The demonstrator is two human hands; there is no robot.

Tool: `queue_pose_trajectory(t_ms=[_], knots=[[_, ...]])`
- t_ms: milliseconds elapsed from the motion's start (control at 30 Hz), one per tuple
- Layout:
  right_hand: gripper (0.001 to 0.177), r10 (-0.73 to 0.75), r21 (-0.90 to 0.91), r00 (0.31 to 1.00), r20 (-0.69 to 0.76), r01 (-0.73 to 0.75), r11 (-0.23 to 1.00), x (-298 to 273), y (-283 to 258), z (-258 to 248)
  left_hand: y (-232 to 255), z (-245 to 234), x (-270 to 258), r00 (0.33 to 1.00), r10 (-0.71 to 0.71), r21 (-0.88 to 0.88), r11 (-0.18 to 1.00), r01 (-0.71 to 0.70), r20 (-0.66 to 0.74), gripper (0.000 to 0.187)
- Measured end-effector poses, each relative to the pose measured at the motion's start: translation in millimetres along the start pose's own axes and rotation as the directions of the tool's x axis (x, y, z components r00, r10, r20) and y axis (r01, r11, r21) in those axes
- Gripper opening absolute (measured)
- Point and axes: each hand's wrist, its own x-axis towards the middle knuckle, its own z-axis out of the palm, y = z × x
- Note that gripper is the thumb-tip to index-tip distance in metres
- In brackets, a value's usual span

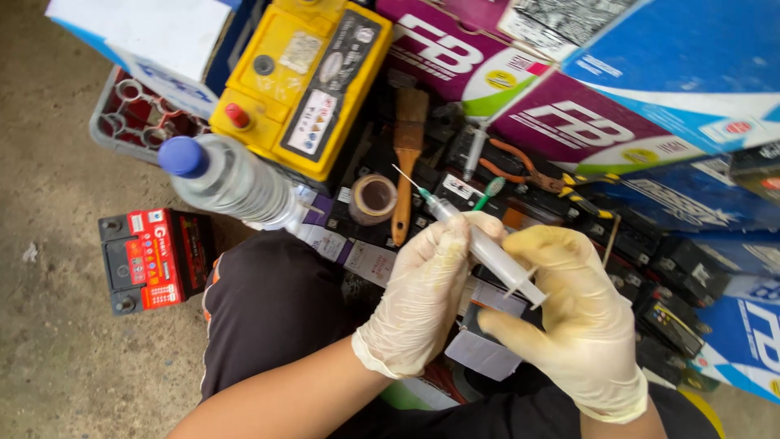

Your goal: Filling lead-acid battery cells with liquid using a syringe for maintenance

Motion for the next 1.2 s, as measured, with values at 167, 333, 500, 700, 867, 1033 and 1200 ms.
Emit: queue_pose_trajectory(t_ms=[167, 333, 500, 700, 867, 1033, 1200], knots=[[0.030, -0.186, -0.056, 0.973, -0.135, 0.180, 0.982, 3, -23, -14, -16, -3, -1, 0.996, -0.029, 0.103, 0.995, 0.020, 0.088, 0.036], [0.042, -0.163, -0.159, 0.863, -0.477, 0.098, 0.982, -11, -4, -71, -9, 2, -3, 0.950, -0.244, 0.495, 0.861, 0.120, 0.194, 0.072], [0.031, -0.006, -0.100, 0.854, -0.520, -0.054, 0.994, -12, -6, -106, 3, 6, 11, 0.886, -0.213, 0.548, 0.835, -0.054, 0.411, 0.073], [0.029, 0.036, -0.178, 0.895, -0.445, -0.128, 0.976, -2, -5, -103, -1, 24, 44, 0.945, -0.048, 0.697, 0.687, -0.203, 0.323, 0.054], [0.026, -0.074, -0.338, 0.920, -0.385, -0.065, 0.939, -1, -4, -106, -24, 29, 73, 0.936, -0.153, 0.720, 0.681, -0.133, 0.317, 0.034], [0.028, -0.097, -0.381, 0.936, -0.339, -0.042, 0.924, 1, 1, -106, -42, 13, 91, 0.947, -0.165, 0.731, 0.676, -0.096, 0.277, 0.029], [0.028, -0.102, -0.386, 0.936, -0.336, -0.038, 0.922, 3, 7, -102, -42, 5, 92, 0.928, -0.219, 0.751, 0.654, -0.089, 0.300, 0.033]])
